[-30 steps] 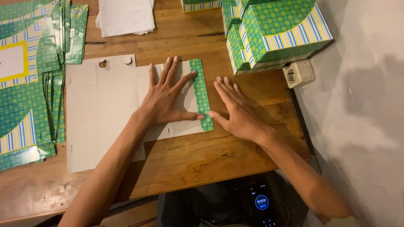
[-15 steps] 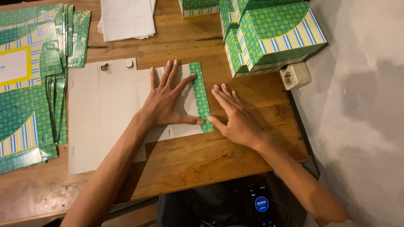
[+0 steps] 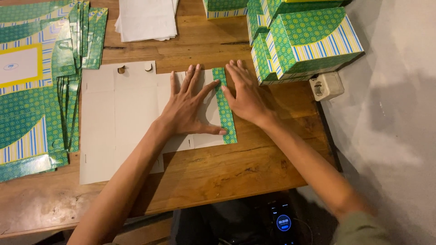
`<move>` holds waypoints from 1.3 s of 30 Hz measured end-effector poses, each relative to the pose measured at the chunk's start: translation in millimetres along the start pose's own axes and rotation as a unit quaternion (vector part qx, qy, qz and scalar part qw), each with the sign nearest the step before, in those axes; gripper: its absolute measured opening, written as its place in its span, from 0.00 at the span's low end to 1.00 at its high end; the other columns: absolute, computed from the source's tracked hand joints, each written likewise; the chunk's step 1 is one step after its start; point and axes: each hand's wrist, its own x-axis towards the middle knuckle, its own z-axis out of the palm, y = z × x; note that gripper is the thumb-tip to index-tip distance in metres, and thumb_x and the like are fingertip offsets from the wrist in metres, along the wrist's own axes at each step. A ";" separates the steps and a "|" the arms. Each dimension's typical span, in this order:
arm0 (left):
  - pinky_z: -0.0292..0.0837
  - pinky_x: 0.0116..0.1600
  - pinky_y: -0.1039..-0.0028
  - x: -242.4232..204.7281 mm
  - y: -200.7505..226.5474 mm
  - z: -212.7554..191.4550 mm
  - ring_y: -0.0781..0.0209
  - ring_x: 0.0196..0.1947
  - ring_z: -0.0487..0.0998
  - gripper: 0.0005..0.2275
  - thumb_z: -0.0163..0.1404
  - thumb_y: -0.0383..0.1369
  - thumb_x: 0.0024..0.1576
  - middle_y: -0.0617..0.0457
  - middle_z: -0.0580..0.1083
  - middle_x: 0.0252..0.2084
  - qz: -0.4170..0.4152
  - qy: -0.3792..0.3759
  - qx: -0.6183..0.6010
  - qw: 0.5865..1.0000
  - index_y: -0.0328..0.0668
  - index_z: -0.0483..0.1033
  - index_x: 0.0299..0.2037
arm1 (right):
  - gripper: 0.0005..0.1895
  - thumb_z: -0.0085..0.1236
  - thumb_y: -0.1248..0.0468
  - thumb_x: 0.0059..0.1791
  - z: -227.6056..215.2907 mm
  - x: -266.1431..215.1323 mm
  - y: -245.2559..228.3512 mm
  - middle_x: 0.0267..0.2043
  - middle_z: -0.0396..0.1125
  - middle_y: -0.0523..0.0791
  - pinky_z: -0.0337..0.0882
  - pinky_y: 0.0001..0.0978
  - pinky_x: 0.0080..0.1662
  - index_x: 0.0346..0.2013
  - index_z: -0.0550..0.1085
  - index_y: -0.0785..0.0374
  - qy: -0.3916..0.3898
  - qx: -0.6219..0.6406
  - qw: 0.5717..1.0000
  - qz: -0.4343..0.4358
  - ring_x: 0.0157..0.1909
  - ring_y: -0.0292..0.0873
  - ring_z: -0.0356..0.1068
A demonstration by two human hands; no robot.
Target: The person folds flat cardboard pieces into small boxes by creasing along pre-scored lines and tucking flaps into slots. They handle multiple flat pieces, fold each into a box shape, and place finished boxes in a stack on the right side of the table.
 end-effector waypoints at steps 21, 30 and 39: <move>0.22 0.70 0.30 -0.1 0.9 -0.9 0.34 0.78 0.37 0.60 0.48 0.81 0.29 0.31 0.45 0.77 -0.004 0.002 0.006 1.000 0.61 0.56 0.74 | 0.30 0.51 0.61 0.56 -26.8 -29.6 -23.3 0.74 0.50 0.60 0.43 0.57 0.73 0.70 0.58 0.70 -0.054 0.028 0.998 0.022 0.77 0.60 0.41; 0.22 0.70 0.30 -0.7 -0.7 1.5 0.34 0.78 0.38 0.59 0.48 0.81 0.29 0.32 0.47 0.77 0.001 0.014 0.002 1.000 0.61 0.57 0.74 | 0.31 0.51 0.61 0.54 -41.9 -76.0 -39.1 0.74 0.51 0.59 0.46 0.56 0.72 0.71 0.58 0.67 -0.116 0.009 0.993 -0.007 0.77 0.60 0.42; 0.24 0.70 0.30 -1.1 1.6 -2.5 0.35 0.78 0.39 0.59 0.48 0.81 0.29 0.32 0.47 0.77 -0.001 0.007 0.012 1.000 0.62 0.57 0.74 | 0.30 0.50 0.60 0.55 -30.9 -74.5 -23.5 0.73 0.54 0.57 0.47 0.62 0.71 0.71 0.59 0.65 -0.092 -0.019 0.994 -0.048 0.76 0.60 0.48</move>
